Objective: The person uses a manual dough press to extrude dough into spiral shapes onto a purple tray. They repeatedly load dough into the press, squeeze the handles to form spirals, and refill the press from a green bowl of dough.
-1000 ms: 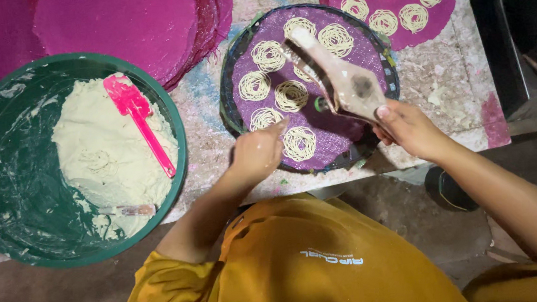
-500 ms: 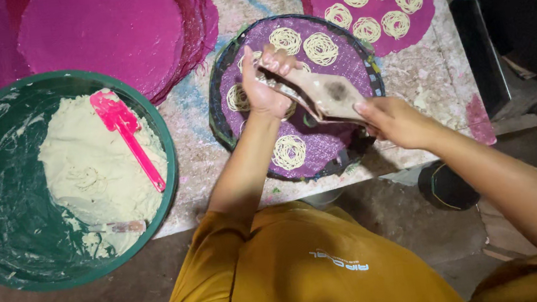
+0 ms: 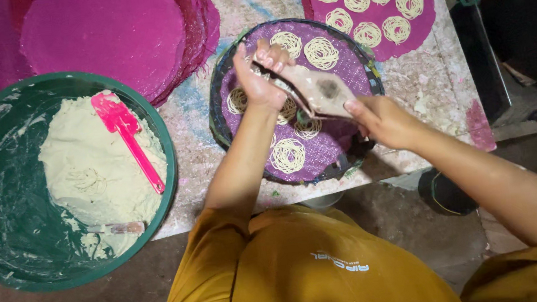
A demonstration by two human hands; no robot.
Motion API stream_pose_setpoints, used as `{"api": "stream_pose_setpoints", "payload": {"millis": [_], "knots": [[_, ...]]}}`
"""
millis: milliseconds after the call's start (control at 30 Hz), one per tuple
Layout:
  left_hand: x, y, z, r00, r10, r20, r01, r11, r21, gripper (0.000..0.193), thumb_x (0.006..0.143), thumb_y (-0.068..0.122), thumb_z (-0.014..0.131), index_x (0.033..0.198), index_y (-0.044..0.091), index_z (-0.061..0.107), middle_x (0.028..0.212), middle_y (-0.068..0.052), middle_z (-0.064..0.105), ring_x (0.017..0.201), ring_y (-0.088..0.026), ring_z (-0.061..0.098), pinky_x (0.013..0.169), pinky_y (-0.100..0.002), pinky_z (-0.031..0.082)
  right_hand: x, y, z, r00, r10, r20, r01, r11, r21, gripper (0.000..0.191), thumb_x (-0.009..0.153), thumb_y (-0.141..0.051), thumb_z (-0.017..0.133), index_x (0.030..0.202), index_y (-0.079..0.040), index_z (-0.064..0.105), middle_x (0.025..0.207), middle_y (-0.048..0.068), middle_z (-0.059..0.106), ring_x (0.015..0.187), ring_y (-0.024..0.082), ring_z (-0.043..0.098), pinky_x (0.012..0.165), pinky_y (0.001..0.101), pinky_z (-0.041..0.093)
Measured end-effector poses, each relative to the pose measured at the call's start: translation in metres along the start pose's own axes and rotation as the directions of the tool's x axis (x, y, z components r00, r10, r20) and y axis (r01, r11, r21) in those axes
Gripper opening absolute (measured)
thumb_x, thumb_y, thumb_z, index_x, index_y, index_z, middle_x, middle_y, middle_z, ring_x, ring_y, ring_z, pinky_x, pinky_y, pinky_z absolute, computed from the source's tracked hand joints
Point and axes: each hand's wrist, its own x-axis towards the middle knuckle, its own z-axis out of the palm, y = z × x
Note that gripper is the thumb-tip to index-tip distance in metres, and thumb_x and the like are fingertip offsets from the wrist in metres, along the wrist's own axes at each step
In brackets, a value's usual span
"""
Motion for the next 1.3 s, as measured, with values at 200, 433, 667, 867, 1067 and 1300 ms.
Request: {"api": "stream_pose_setpoints", "payload": {"millis": [200,433,667,867,1067,1300], "knots": [[-0.01,-0.018,0.0,0.993,-0.018,-0.116,0.008,0.996,-0.086,0.041,0.099,0.046,0.037,0.069,0.019,0.042,0.059,0.002,0.039,0.057,-0.015,0.039,0.07,-0.036,0.039,-0.004,0.004,-0.013,0.995,0.093,0.048,-0.089,0.993,-0.071,0.061,0.101,-0.056,0.04,0.09,-0.004,0.07,0.061,0.008,0.062,0.057,0.02,0.062,0.059,0.0376,0.051],[0.014,-0.005,0.005,0.979,-0.147,-0.141,0.143,0.989,-0.041,0.048,0.097,0.051,0.031,0.077,0.012,0.051,0.07,-0.005,0.052,0.068,-0.022,0.052,0.08,-0.042,0.05,0.007,0.011,-0.022,0.992,-0.105,-0.072,0.104,0.994,-0.015,0.055,0.106,-0.05,0.046,0.084,-0.003,0.063,0.062,0.005,0.058,0.056,0.014,0.054,0.055,0.0333,0.044],[-0.018,-0.022,-0.042,0.77,-0.432,-0.47,0.633,0.424,0.647,0.079,0.104,0.068,0.019,0.133,0.005,0.057,0.092,-0.011,0.072,0.058,-0.011,0.048,0.047,-0.028,0.036,0.009,0.041,-0.014,0.992,-0.121,-0.033,0.125,0.976,0.177,0.049,0.106,-0.047,0.046,0.083,-0.006,0.06,0.063,0.002,0.055,0.054,0.011,0.05,0.051,0.0309,0.041],[-0.065,-0.003,-0.022,0.952,-0.289,-0.097,-0.019,-0.375,0.927,0.073,0.104,0.052,0.032,0.159,0.005,0.025,0.107,-0.014,0.076,0.068,-0.029,0.06,0.059,-0.041,0.048,0.015,0.048,-0.017,0.962,-0.141,-0.233,0.184,0.967,0.174,0.047,0.111,-0.044,0.051,0.09,-0.003,0.06,0.067,0.002,0.054,0.059,0.01,0.049,0.055,0.0279,0.041],[-0.104,0.068,0.091,0.855,-0.236,0.462,-0.469,-0.731,0.496,0.051,0.082,0.03,0.069,0.124,0.005,0.056,0.096,-0.018,0.071,0.086,-0.035,0.07,0.077,-0.047,0.055,-0.018,-0.027,-0.028,0.953,-0.263,-0.153,0.299,0.9,0.316,0.032,0.091,-0.032,0.067,0.112,-0.007,0.065,0.076,-0.002,0.067,0.062,0.01,0.06,0.056,0.0297,0.051],[-0.168,0.12,0.213,0.757,-0.622,0.198,-0.324,-0.095,0.941,0.02,0.087,0.02,0.074,0.101,0.008,0.069,0.093,-0.016,0.071,0.084,-0.03,0.068,0.075,-0.041,0.055,-0.077,-0.201,-0.038,0.151,-0.984,0.09,0.87,0.089,-0.485,0.065,0.079,-0.065,0.071,0.089,-0.001,0.063,0.074,0.011,0.06,0.065,0.031,0.06,0.058,0.0411,0.047]]}}
